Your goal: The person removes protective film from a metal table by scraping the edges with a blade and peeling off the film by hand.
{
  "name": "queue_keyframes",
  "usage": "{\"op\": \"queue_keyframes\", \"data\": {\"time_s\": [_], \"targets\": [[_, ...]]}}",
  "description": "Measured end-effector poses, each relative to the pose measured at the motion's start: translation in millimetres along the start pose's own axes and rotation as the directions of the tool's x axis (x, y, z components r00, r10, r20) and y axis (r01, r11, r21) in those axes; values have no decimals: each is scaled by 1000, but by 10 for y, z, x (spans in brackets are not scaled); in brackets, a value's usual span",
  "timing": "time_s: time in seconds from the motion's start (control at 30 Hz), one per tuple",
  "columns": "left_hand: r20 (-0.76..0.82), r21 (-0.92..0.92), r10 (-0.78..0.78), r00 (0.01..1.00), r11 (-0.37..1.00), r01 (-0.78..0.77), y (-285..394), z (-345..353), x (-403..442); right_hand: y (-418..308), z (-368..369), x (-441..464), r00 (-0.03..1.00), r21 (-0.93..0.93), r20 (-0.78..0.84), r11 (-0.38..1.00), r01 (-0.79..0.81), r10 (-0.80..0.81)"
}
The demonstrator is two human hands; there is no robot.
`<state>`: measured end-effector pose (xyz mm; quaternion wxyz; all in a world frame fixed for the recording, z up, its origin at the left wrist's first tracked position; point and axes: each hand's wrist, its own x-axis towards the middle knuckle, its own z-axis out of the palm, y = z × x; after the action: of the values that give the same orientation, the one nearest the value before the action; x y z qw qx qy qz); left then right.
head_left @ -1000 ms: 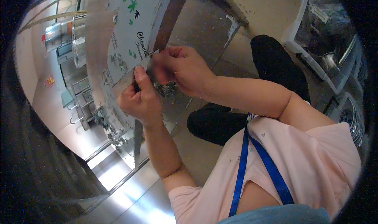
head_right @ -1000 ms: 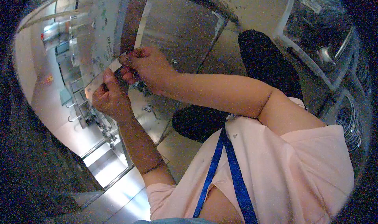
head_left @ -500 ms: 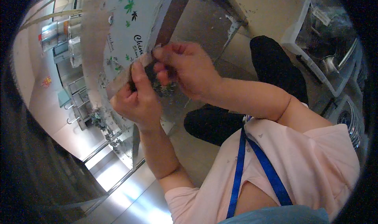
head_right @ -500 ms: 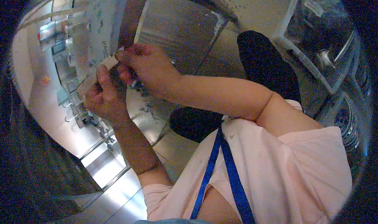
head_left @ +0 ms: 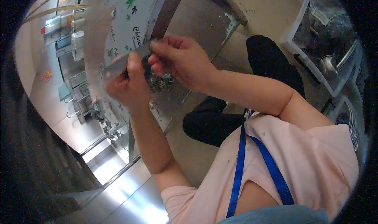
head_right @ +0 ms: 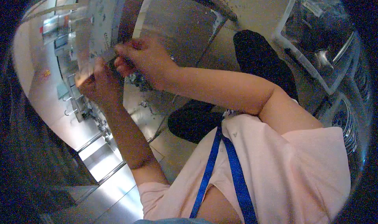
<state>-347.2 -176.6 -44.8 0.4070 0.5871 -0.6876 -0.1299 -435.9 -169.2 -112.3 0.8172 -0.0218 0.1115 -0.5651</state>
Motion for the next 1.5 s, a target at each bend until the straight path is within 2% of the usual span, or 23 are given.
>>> {"op": "queue_keyframes", "data": {"time_s": [0.1,0.13,0.2,0.3,0.4,0.5,0.53,0.63,0.7,0.8,0.9,1.0,1.1,1.2,1.3,1.4,1.5], "targets": [[43,165,145,989,975,-150,23,-119,-125,120,-17,-51,989,103,64,985,-140,134],[48,173,95,994,980,-101,-3,-136,-143,147,-22,-50,982,129,89,975,-180,169],[58,190,-4,998,982,-7,-55,-174,-151,194,-58,5,984,81,90,984,-159,152],[135,227,17,991,973,-48,-31,-186,-108,216,-63,39,989,53,103,993,-107,101],[143,89,-9,990,996,-3,-117,-150,-53,216,-55,78,996,17,85,1000,-20,19],[90,195,-95,991,978,76,-80,-135,-58,180,-15,84,999,-23,38,1000,-6,7],[105,177,-116,988,979,97,-80,-142,-52,170,-3,75,1000,-35,15,999,-17,18],[119,138,-175,977,978,158,-19,-131,-50,161,-2,70,998,85,61,996,-41,36],[102,128,-201,974,974,187,112,-43,-53,125,15,52,995,121,32,988,-97,94],[120,334,-107,987,940,61,107,-47,-28,134,7,54,995,162,38,982,-102,97],[136,308,-10,991,951,-33,159,-11,-15,149,6,67,996,165,27,982,-92,89],[148,261,1,989,965,-40,121,-12,-3,139,13,73,995,148,20,984,-102,100],[128,298,-78,989,954,36,45,-47,-9,141,0,83,994,151,33,982,-110,106],[123,166,-86,989,984,65,5,-29,-21,136,-17,79,993,186,46,976,-117,110],[118,198,-64,991,979,40,41,-3,-16,115,-18,73,992,223,66,968,-119,107],[157,150,-79,984,987,55,25,-8,2,121,-31,82,991,237,82,964,-119,102],[147,239,-33,989,971,-3,68,10,20,110,-27,89,991,238,80,964,-123,107]]}}
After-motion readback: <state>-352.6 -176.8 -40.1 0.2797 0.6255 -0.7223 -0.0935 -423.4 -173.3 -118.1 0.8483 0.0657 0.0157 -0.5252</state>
